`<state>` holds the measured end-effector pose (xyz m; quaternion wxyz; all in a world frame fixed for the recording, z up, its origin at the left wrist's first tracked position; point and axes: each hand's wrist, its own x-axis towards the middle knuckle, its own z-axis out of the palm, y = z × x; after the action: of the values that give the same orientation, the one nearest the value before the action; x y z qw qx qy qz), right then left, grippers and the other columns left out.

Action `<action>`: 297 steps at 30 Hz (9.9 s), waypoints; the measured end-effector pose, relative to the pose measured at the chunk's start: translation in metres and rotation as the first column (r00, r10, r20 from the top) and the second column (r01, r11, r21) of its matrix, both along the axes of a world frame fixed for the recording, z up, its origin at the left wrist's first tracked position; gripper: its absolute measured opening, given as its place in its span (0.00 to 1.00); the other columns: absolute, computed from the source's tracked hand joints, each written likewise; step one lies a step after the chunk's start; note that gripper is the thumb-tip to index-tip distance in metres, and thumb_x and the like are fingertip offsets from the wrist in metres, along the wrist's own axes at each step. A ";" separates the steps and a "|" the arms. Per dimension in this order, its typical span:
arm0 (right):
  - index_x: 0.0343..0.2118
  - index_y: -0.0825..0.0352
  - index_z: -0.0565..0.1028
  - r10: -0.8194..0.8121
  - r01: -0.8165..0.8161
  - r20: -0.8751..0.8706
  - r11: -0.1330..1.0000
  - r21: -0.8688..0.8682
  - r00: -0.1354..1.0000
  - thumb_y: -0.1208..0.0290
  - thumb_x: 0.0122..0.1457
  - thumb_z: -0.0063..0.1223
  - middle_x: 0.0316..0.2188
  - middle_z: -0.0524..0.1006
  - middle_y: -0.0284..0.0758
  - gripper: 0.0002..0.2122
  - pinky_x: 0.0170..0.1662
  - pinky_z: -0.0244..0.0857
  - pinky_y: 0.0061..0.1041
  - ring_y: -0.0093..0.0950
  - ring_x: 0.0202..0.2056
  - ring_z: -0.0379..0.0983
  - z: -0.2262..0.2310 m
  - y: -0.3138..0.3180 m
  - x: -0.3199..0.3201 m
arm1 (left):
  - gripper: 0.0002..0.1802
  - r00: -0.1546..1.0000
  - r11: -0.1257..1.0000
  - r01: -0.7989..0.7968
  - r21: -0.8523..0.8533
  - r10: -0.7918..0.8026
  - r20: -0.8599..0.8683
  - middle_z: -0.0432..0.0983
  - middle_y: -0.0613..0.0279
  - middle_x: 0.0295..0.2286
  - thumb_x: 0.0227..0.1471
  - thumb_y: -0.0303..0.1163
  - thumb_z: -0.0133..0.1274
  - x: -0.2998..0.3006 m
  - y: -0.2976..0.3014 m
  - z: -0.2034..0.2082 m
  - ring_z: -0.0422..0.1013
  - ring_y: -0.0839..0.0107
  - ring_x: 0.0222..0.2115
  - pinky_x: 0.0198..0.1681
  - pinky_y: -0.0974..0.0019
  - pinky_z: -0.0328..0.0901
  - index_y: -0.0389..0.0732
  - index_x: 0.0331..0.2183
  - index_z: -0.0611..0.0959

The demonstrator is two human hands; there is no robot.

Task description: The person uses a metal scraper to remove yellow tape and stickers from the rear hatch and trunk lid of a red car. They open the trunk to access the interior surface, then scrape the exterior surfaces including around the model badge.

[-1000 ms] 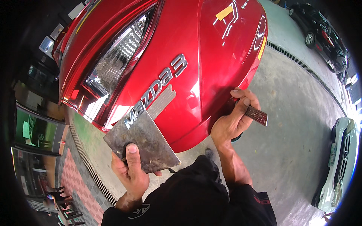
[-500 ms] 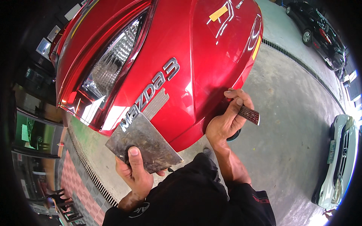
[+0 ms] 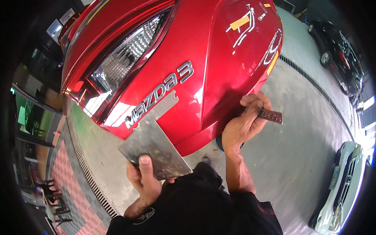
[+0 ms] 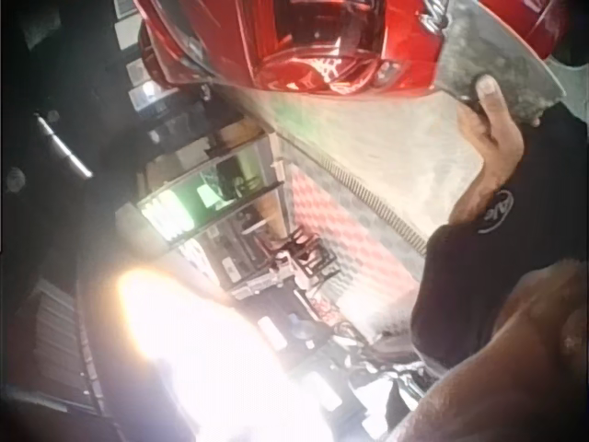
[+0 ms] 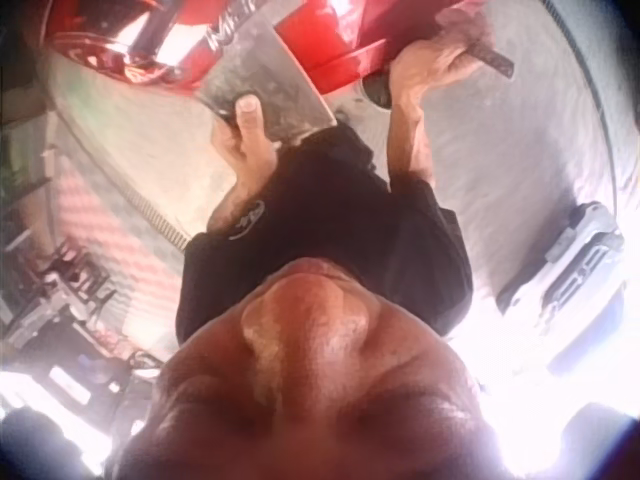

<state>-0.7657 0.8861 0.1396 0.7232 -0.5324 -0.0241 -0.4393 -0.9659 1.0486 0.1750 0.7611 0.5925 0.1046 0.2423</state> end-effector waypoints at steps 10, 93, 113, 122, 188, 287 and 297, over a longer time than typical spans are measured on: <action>0.55 0.64 0.75 -0.029 0.039 0.057 0.981 -0.191 0.998 0.67 0.82 0.39 0.39 0.80 0.29 0.12 0.39 0.57 0.19 0.13 0.33 0.58 0.012 -0.006 0.019 | 0.23 0.992 0.993 -0.101 -0.068 0.106 0.074 0.80 0.46 0.39 0.75 0.44 0.51 0.007 -0.011 0.011 0.82 0.58 0.24 0.15 0.57 0.76 0.37 0.58 0.68; 0.49 0.68 0.73 0.008 0.002 0.075 0.992 -0.129 0.997 0.72 0.82 0.39 0.41 0.76 0.34 0.09 0.47 0.61 0.24 0.20 0.42 0.67 -0.014 -0.015 0.025 | 0.22 0.986 0.986 -0.165 -0.029 0.164 -0.012 0.80 0.50 0.29 0.75 0.45 0.51 0.041 -0.053 0.031 0.78 0.61 0.15 0.11 0.61 0.70 0.34 0.52 0.70; 0.52 0.67 0.73 0.053 -0.047 0.064 0.995 -0.092 0.997 0.71 0.82 0.38 0.43 0.75 0.34 0.10 0.54 0.61 0.26 0.22 0.46 0.68 -0.016 -0.014 0.026 | 0.22 0.986 0.984 -0.143 -0.104 0.151 0.075 0.80 0.47 0.34 0.74 0.46 0.52 0.039 -0.054 0.008 0.79 0.58 0.19 0.12 0.56 0.72 0.37 0.53 0.69; 0.55 0.67 0.73 0.079 -0.078 0.026 0.996 -0.046 0.996 0.71 0.82 0.38 0.44 0.76 0.35 0.10 0.56 0.63 0.27 0.23 0.47 0.69 -0.023 -0.015 0.024 | 0.25 0.985 0.980 -0.128 -0.154 0.143 0.093 0.79 0.47 0.36 0.73 0.48 0.53 0.037 -0.062 -0.002 0.79 0.58 0.20 0.14 0.54 0.73 0.38 0.55 0.68; 0.47 0.63 0.74 0.041 -0.029 0.072 0.987 -0.160 0.997 0.68 0.83 0.36 0.42 0.74 0.28 0.12 0.52 0.64 0.26 0.19 0.44 0.68 -0.022 -0.021 0.032 | 0.21 0.966 0.953 -0.179 -0.244 0.217 0.140 0.80 0.47 0.39 0.75 0.44 0.52 0.043 -0.081 -0.012 0.81 0.58 0.24 0.16 0.54 0.74 0.39 0.55 0.69; 0.57 0.64 0.75 0.094 -0.080 0.071 0.981 -0.177 0.993 0.74 0.82 0.34 0.44 0.78 0.32 0.14 0.56 0.64 0.25 0.18 0.48 0.71 -0.030 -0.023 0.029 | 0.19 0.991 0.887 -0.102 0.451 0.130 -0.030 0.75 0.72 0.38 0.74 0.30 0.53 0.016 0.024 0.035 0.63 0.85 0.34 0.39 0.78 0.60 0.32 0.60 0.76; 0.58 0.66 0.74 0.098 -0.092 0.063 0.991 -0.102 0.993 0.74 0.82 0.35 0.45 0.77 0.35 0.13 0.58 0.63 0.26 0.22 0.49 0.72 -0.035 -0.022 0.030 | 0.15 0.982 0.841 -0.169 0.514 0.188 0.014 0.75 0.73 0.36 0.75 0.31 0.53 0.030 0.018 0.039 0.63 0.85 0.33 0.38 0.77 0.60 0.32 0.56 0.79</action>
<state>-0.7359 0.8641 0.1048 0.7150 -0.5505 -0.0955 -0.4204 -0.9361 1.0668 0.2139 0.5480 0.7656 0.1049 0.3202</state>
